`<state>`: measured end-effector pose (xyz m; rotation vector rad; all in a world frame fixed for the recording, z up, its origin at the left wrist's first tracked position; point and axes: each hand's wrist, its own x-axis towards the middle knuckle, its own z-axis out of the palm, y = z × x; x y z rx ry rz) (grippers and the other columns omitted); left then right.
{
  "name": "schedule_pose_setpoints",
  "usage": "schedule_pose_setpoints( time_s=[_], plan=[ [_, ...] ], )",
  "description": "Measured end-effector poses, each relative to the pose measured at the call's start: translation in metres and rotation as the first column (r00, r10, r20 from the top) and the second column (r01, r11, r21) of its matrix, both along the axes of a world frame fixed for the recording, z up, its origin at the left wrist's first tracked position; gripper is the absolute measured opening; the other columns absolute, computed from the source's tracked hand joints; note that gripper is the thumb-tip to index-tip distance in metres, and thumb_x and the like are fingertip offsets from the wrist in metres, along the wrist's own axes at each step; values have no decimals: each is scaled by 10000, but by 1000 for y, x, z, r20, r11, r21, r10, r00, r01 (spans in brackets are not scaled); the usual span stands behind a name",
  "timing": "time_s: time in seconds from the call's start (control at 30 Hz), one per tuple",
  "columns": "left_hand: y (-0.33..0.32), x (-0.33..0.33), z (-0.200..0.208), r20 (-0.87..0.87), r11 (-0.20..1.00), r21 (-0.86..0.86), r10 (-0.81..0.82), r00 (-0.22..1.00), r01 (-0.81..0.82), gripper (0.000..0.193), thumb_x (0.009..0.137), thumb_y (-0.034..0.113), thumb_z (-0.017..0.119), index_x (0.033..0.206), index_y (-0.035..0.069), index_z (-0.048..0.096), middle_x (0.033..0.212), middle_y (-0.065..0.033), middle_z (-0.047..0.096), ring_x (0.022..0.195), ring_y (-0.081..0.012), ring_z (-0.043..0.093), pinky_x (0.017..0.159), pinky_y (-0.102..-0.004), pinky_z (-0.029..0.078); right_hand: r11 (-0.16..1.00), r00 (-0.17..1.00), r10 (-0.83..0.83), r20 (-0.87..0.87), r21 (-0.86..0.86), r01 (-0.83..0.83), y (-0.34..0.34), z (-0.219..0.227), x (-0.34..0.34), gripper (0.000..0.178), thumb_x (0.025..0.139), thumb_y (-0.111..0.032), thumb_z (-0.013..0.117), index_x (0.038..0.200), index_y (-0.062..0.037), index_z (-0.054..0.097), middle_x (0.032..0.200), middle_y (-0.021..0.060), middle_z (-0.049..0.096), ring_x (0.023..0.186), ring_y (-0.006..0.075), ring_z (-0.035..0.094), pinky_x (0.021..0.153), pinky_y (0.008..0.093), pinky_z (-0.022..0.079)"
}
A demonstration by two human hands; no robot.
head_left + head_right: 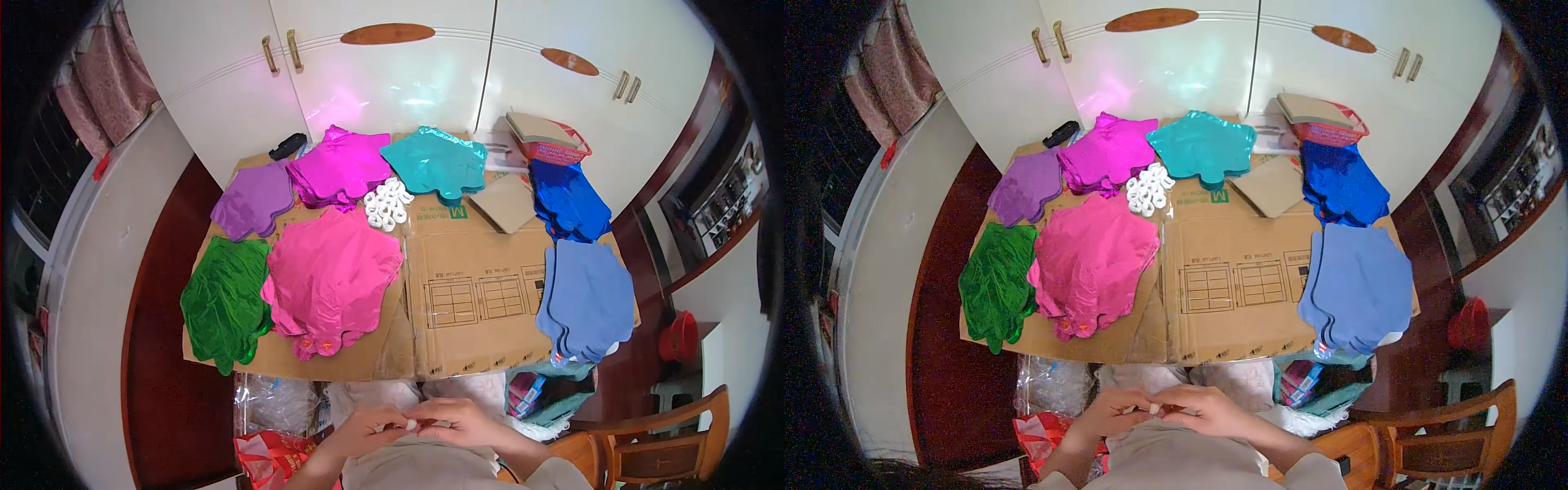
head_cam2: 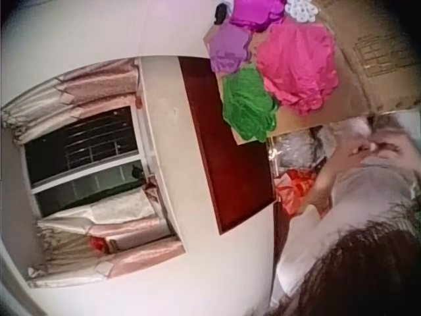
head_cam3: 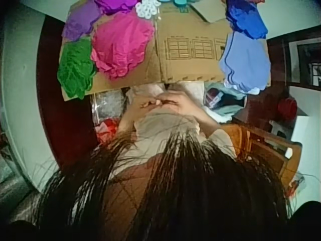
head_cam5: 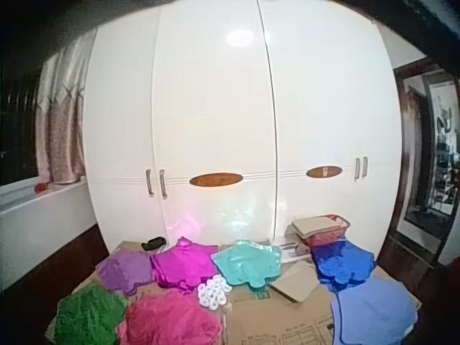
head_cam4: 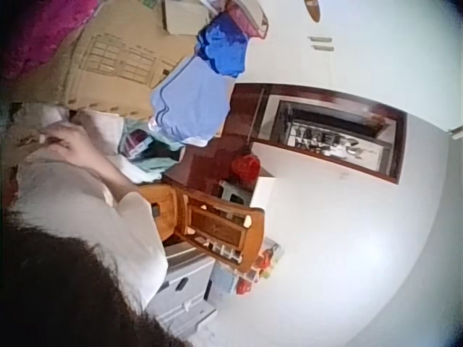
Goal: Counting and bagging small white plastic parts on a production table.
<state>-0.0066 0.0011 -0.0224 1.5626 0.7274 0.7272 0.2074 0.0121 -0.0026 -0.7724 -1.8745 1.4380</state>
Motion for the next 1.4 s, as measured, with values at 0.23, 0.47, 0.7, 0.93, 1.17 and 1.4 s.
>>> schedule_pose_setpoints(
  time_s=[0.23, 0.47, 0.7, 0.93, 1.17, 1.4],
  plan=[
    [-1, 3, 21, 177, 921, -375, -39, 984, 104, 94, 815, 49, 574, 884, 5, 527, 804, -6, 548, 781, -50, 498, 653, -214, 399, 969, 991, 79, -109, -227, -102, 2, -5, 1, 258, 750, -138, 655, 957, 3, 589, 894, 99, 617, 789, 165, 610, 687, 275, 497],
    [5, 3, 14, 198, 919, -395, 83, 977, 2, 243, 786, -3, 594, 894, 49, 383, 774, -20, 505, 774, -68, 515, 649, -200, 404, 999, 997, 33, 75, 27, -35, 18, 22, -6, 127, 735, -82, 652, 844, -23, 622, 800, 80, 609, 708, 177, 600, 611, 262, 477],
    [25, -3, 14, 86, 835, -55, 550, 831, -547, 211, 746, -75, 575, 843, 41, 428, 900, -112, 585, 858, -128, 550, 735, -263, 440, 962, 960, -49, 274, 271, -28, 88, 50, -8, 109, 753, -167, 630, 816, -79, 635, 759, 68, 599, 673, 212, 577, 605, 307, 456],
    [8, -27, 14, 272, 777, -130, 625, 732, -615, 151, 750, -73, 550, 823, 35, 474, 911, -126, 596, 832, -133, 554, 742, -250, 425, 606, 751, -639, 167, 711, 357, 255, 13, -9, 75, 728, -104, 593, 752, -35, 606, 767, 124, 566, 722, 311, 559, 628, 376, 448],
    [-15, -55, 5, 217, 651, -235, 759, 614, -722, 153, 746, -75, 559, 827, 30, 481, 851, -101, 594, 837, -127, 556, 717, -226, 414, 522, 736, -657, 161, 802, 290, 313, -29, -19, 71, 699, -59, 591, 760, -31, 618, 801, 128, 589, 734, 299, 570, 642, 356, 448],
    [-28, -63, -9, 88, 588, -239, 806, 586, -773, 110, 763, -52, 548, 831, 27, 513, 812, -49, 590, 763, -99, 554, 680, -226, 419, 645, 778, -603, 178, 683, 344, 271, -7, -18, 199, 768, -66, 518, 954, -33, 580, 938, 193, 577, 879, 340, 556, 735, 345, 443]
  ],
)
